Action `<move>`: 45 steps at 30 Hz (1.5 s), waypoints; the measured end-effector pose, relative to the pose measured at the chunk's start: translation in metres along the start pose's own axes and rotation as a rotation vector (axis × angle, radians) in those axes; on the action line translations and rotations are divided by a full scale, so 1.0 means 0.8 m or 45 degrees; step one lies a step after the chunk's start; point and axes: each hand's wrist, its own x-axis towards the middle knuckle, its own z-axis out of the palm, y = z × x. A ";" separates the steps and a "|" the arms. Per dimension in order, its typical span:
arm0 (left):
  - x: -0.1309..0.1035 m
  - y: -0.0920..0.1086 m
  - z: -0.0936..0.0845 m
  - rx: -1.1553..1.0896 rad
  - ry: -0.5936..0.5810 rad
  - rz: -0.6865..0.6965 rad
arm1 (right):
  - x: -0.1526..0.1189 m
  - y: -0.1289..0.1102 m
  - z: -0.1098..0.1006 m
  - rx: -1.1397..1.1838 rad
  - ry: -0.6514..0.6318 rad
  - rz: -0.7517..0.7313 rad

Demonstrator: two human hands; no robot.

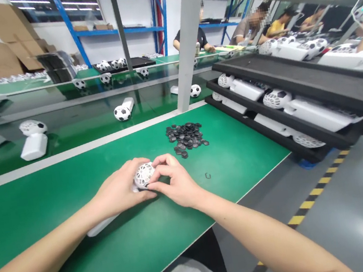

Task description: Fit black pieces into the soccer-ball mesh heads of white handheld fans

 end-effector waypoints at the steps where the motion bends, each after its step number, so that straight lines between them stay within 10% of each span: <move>1: 0.000 0.000 0.000 -0.031 0.005 -0.002 | 0.001 0.001 0.002 0.007 0.004 0.002; 24: 0.000 -0.008 0.005 -0.121 0.027 0.033 | 0.009 -0.004 0.011 0.062 -0.061 0.224; 34: -0.003 -0.010 -0.007 0.130 -0.061 0.118 | 0.006 0.048 -0.080 -0.737 0.155 0.299; 45: -0.003 -0.024 -0.007 0.147 -0.055 0.264 | 0.020 0.068 -0.076 -0.761 0.045 0.344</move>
